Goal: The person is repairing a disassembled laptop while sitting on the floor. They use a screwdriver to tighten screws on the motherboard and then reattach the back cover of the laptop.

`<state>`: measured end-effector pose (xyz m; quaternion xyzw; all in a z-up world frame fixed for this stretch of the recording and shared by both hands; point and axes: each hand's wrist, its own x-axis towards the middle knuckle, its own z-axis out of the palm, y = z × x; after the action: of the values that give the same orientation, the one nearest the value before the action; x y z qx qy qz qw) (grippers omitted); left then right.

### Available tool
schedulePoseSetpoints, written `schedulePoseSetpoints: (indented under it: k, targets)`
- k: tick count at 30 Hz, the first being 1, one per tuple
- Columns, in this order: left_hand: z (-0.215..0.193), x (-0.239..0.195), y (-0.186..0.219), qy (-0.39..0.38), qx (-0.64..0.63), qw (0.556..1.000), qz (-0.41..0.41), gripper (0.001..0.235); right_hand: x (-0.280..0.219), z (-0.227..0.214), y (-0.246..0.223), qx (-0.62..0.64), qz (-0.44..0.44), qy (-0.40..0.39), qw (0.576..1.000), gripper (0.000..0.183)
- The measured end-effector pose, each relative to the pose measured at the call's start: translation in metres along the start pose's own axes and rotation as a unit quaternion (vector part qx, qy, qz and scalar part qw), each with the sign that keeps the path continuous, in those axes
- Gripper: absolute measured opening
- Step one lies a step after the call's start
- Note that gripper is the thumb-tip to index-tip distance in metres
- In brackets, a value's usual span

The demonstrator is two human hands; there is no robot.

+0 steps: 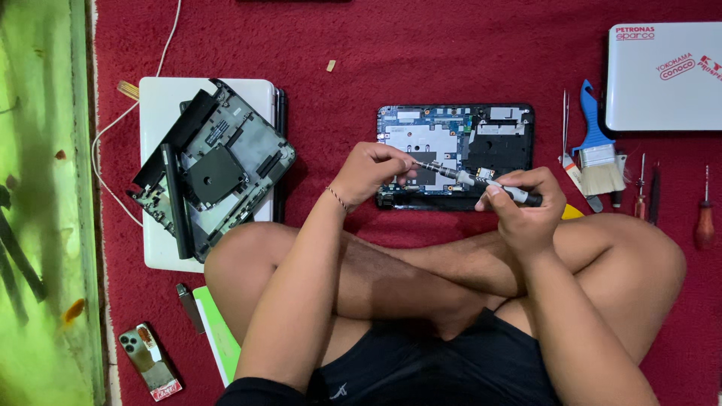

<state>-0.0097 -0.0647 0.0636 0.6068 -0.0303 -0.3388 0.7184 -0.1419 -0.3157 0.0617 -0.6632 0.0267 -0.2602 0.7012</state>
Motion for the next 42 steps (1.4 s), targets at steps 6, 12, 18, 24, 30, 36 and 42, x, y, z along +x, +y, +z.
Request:
schedulePoseSetpoints:
  k: [6, 12, 18, 24, 30, 36, 42]
  targets:
    - [-0.001, 0.003, -0.005, -0.006, 0.014, 1.000, 0.014, 0.017, 0.000, -0.002, -0.001, 0.002, 0.004, -0.003, 1.000, 0.022]
    - [-0.001, 0.005, -0.005, -0.010, 0.035, 0.999, 0.020, 0.017, -0.001, -0.005, 0.000, -0.016, -0.001, -0.002, 1.000, 0.023]
    - [-0.001, 0.004, -0.006, -0.015, 0.055, 0.998, 0.027, 0.016, 0.000, -0.003, -0.002, -0.026, -0.005, -0.002, 1.000, 0.024]
    - [0.001, 0.002, 0.002, -0.014, 0.051, 0.998, 0.031, 0.020, 0.001, -0.005, -0.002, -0.025, -0.004, -0.013, 1.000, 0.022]
    - [0.002, -0.003, 0.009, -0.017, 0.047, 0.997, 0.051, 0.025, 0.002, -0.004, -0.005, -0.028, 0.001, -0.011, 1.000, 0.021]
    - [0.001, -0.001, 0.009, -0.019, 0.065, 0.996, 0.064, 0.020, 0.001, -0.009, 0.003, -0.005, -0.009, -0.003, 1.000, 0.021]
    - [0.000, -0.002, 0.007, -0.022, 0.059, 0.996, 0.061, 0.019, 0.002, -0.008, 0.001, -0.002, -0.012, -0.007, 1.000, 0.023]
